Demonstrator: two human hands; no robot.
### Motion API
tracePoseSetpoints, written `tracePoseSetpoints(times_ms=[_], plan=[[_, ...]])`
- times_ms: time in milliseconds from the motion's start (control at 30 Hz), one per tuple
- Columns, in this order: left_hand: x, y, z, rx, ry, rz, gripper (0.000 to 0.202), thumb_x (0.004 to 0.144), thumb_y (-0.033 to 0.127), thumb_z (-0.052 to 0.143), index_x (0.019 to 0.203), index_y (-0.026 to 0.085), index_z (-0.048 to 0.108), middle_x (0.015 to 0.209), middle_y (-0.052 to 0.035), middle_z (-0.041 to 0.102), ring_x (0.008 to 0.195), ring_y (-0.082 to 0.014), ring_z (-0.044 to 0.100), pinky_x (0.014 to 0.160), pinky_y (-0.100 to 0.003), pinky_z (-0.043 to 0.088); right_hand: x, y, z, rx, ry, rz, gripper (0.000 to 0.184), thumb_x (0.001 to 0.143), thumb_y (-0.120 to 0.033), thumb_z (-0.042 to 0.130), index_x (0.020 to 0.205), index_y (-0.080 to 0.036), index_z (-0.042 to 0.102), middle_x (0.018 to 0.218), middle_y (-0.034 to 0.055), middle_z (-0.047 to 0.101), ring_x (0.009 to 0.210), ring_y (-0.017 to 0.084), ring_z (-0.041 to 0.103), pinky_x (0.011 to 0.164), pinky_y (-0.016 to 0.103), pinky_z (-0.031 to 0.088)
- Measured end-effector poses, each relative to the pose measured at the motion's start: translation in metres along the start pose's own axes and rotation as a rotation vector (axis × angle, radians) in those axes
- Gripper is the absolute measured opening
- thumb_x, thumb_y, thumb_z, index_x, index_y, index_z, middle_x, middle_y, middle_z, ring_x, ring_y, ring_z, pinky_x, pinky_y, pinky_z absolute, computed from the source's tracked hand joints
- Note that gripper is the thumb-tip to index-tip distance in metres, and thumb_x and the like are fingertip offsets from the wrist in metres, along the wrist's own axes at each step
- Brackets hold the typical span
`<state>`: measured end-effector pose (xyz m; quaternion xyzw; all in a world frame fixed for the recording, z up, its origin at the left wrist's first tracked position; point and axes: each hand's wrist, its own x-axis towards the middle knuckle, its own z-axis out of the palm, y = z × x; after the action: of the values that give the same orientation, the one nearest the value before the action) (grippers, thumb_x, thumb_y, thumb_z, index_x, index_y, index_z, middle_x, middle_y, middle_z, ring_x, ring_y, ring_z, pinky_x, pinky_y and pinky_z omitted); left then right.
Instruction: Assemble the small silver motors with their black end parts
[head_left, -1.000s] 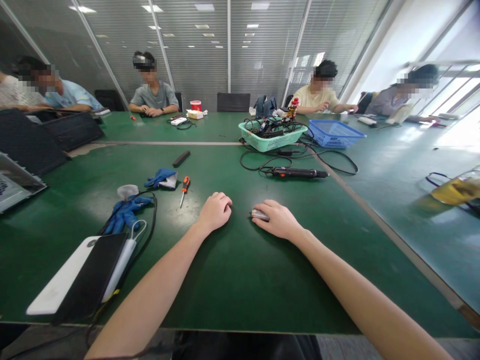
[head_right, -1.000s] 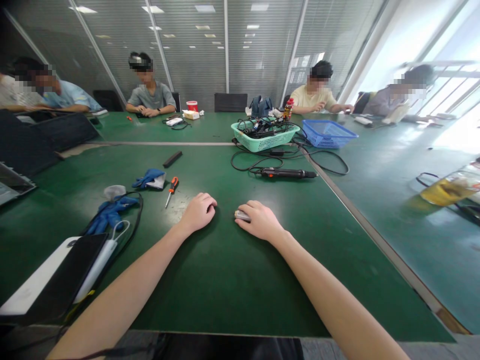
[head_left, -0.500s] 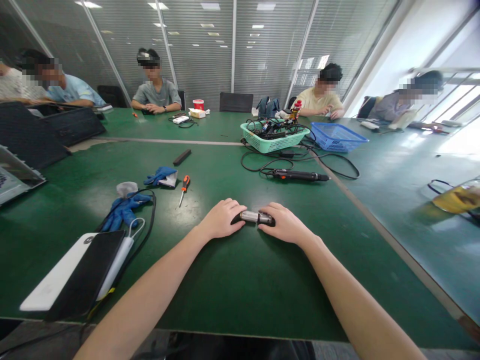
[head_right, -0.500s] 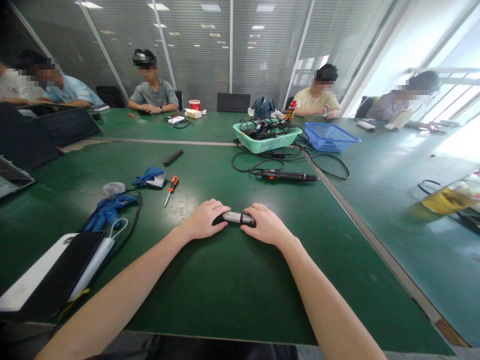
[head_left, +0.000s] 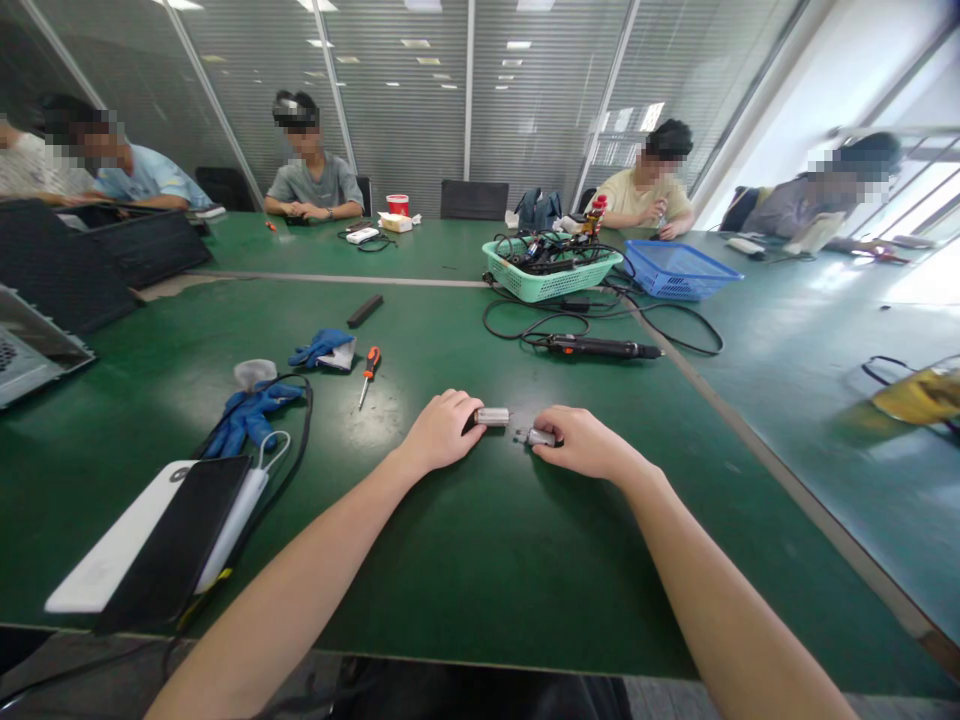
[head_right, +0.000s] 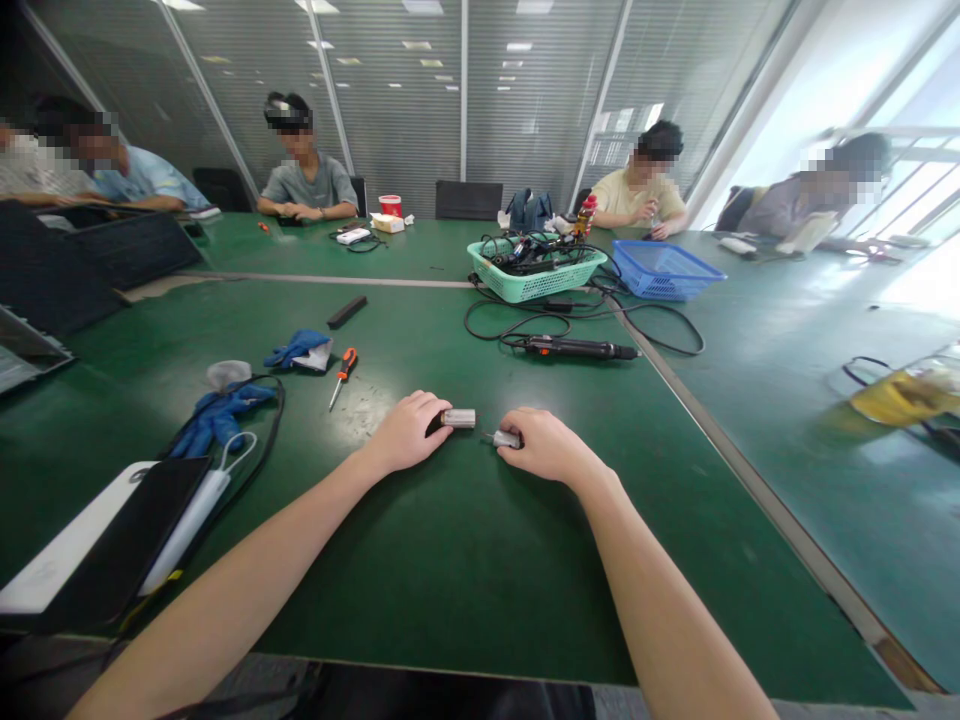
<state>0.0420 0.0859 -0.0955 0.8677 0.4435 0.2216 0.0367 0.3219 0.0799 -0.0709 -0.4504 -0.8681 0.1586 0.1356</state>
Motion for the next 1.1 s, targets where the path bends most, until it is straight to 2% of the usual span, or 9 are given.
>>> tracePoseSetpoints(times_ms=[100,400,633,800,900,1000,1100], plan=[[0.0,-0.002,0.0,0.002,0.009,-0.018,0.026,0.095,0.037,0.06,0.116,0.02,0.063,0.106,-0.0072,0.066,0.102,-0.024,0.058,0.093,-0.04,0.048,0.001,-0.003,0.001,0.011,0.014,-0.015,0.016,0.082,-0.027,0.067,0.096,-0.02,0.067,0.086,0.0024,0.065,0.076,0.016,0.058,0.07,0.027,0.04],[-0.001,-0.004,0.006,0.052,0.016,-0.023,0.033,0.097,0.039,0.057,0.123,0.02,0.064,0.11,-0.0083,0.067,0.104,-0.0256,0.058,0.092,-0.041,0.048,0.005,-0.039,0.019,0.107,0.028,-0.157,0.02,0.087,-0.028,0.069,0.106,-0.024,0.071,0.102,0.0062,0.068,0.091,0.021,0.064,0.082,0.033,0.049],[0.0,-0.004,0.008,0.044,0.025,-0.054,0.038,0.096,0.04,0.059,0.129,0.02,0.059,0.117,-0.0092,0.067,0.108,-0.0263,0.058,0.095,-0.041,0.048,0.006,-0.042,0.021,0.122,0.036,-0.161,0.02,0.086,-0.028,0.069,0.106,-0.023,0.071,0.102,0.0063,0.069,0.09,0.021,0.064,0.081,0.032,0.049],[0.0,-0.002,0.007,0.007,0.026,-0.071,0.035,0.093,0.038,0.063,0.123,0.02,0.059,0.118,-0.0092,0.066,0.109,-0.027,0.058,0.094,-0.043,0.049,0.005,-0.041,0.019,0.113,0.031,-0.144,0.016,0.085,-0.027,0.07,0.1,-0.021,0.068,0.097,0.0047,0.067,0.085,0.019,0.062,0.077,0.031,0.046],[0.0,0.001,0.001,-0.007,0.108,-0.061,0.034,0.09,0.036,0.064,0.12,0.019,0.058,0.117,-0.0106,0.063,0.111,-0.0274,0.056,0.097,-0.043,0.049,0.005,-0.041,0.019,0.116,0.029,-0.142,0.016,0.085,-0.027,0.07,0.1,-0.021,0.068,0.096,0.0043,0.066,0.085,0.019,0.061,0.076,0.03,0.045],[-0.003,0.004,-0.01,-0.009,0.172,-0.016,0.02,0.093,0.028,0.055,0.11,0.018,0.059,0.11,-0.0106,0.062,0.107,-0.0254,0.056,0.095,-0.041,0.049,0.006,-0.041,0.02,0.115,0.027,-0.143,0.015,0.085,-0.027,0.071,0.098,-0.021,0.067,0.095,0.004,0.066,0.083,0.018,0.06,0.075,0.03,0.044],[-0.006,0.006,-0.021,0.029,0.079,0.126,0.014,0.093,0.023,0.05,0.098,0.019,0.062,0.098,-0.0089,0.062,0.097,-0.0237,0.057,0.09,-0.04,0.048,0.006,-0.04,0.02,0.109,0.029,-0.148,0.015,0.084,-0.026,0.071,0.097,-0.021,0.066,0.093,0.0037,0.066,0.082,0.018,0.059,0.074,0.029,0.044]])
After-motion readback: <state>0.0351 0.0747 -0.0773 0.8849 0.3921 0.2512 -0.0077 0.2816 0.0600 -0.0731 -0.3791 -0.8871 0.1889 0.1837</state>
